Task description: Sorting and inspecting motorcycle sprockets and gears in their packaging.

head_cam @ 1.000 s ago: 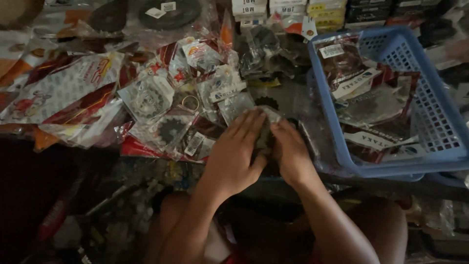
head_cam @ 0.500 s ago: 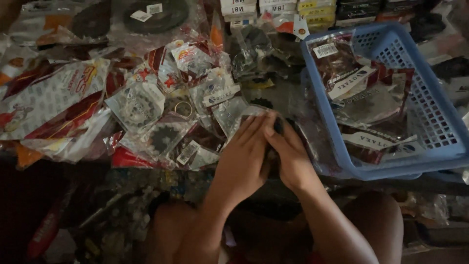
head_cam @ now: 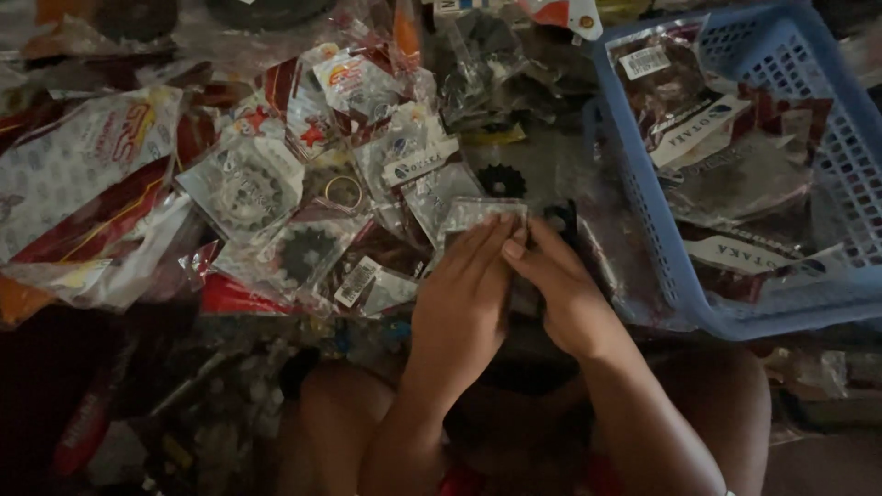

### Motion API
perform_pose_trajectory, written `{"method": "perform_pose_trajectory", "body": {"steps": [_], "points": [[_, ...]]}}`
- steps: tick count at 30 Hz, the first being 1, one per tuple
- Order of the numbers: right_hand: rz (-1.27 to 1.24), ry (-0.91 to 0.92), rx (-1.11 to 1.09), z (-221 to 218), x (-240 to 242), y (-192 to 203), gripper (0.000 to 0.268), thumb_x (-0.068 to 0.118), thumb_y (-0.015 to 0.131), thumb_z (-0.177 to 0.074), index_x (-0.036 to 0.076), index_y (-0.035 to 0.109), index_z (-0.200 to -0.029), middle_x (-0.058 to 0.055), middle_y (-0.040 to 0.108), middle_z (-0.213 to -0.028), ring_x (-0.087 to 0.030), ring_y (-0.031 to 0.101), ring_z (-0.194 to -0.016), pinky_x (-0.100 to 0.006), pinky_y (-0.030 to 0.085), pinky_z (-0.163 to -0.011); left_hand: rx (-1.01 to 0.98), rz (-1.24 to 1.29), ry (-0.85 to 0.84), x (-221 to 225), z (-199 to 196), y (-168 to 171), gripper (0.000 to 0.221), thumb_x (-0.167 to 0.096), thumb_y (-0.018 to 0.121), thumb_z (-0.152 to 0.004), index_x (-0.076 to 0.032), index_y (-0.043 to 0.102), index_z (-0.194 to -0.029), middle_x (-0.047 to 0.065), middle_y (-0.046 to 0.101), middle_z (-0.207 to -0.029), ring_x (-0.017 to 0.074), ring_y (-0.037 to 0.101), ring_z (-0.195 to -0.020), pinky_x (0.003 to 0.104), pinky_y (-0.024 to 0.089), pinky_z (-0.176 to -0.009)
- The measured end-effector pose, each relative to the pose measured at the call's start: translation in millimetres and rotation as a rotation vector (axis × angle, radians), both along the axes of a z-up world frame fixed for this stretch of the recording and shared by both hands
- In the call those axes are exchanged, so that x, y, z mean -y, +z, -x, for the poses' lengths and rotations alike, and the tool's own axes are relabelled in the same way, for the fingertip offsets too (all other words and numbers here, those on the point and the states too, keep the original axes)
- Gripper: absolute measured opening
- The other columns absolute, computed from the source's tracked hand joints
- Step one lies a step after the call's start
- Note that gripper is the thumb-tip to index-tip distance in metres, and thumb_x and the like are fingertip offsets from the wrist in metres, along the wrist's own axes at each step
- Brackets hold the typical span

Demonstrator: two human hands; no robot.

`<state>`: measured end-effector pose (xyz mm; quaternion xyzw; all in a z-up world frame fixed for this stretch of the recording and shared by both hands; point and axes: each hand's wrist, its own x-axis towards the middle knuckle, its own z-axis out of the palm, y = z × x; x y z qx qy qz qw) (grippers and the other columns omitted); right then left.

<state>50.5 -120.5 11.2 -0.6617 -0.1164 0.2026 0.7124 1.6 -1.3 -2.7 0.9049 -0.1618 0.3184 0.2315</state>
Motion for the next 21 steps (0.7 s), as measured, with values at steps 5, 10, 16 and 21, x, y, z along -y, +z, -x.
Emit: {"method": "perform_pose_trajectory", "body": {"steps": [5, 10, 16, 21], "points": [[0.169, -0.028, -0.070, -1.5, 9.2, -6.4, 0.081, 0.044, 0.061, -0.099, 0.012, 0.027, -0.166, -0.020, 0.031, -0.167, -0.043, 0.029, -0.154, -0.058, 0.025, -0.126, -0.045, 0.230, 0.032, -2.4, 1.7, 0.1, 0.070, 0.002, 0.081, -0.083, 0.000, 0.053, -0.147, 0.022, 0.058, -0.146, 0.0442, 0.055, -0.137, 0.057, 0.045, -0.118], [0.117, -0.037, -0.116, -6.8, 16.5, -18.3, 0.071, 0.025, 0.061, -0.094, 0.001, 0.042, -0.158, -0.016, 0.068, -0.142, -0.020, 0.067, -0.116, -0.031, 0.051, -0.094, -0.178, 0.059, 0.040, -1.6, -1.1, 1.6, 0.091, -0.011, 0.078, -0.080, 0.005, 0.033, -0.159, 0.031, 0.034, -0.163, 0.0526, 0.033, -0.151, 0.065, 0.026, -0.123], [-0.133, -0.086, 0.032, -3.7, 23.3, -19.9, 0.027, 0.014, 0.053, -0.105, -0.002, 0.062, -0.125, -0.006, 0.062, -0.098, -0.014, 0.052, -0.088, -0.030, 0.040, -0.085, -0.079, 0.380, -0.139, -10.4, 13.0, -5.9, 0.080, 0.013, 0.058, -0.068, 0.002, 0.052, -0.146, 0.021, 0.062, -0.147, 0.0354, 0.072, -0.125, 0.039, 0.058, -0.100], [-0.109, -0.139, 0.229, -2.2, 15.9, -17.6, 0.052, 0.007, 0.069, -0.094, 0.002, 0.053, -0.143, 0.000, 0.045, -0.089, -0.011, 0.042, -0.079, -0.024, 0.036, -0.073, 0.093, 1.150, -0.073, -11.8, 14.0, -35.0, 0.023, 0.007, 0.065, -0.091, 0.009, 0.066, -0.114, 0.024, 0.075, -0.112, 0.0297, 0.077, -0.095, 0.039, 0.067, -0.090]]}}
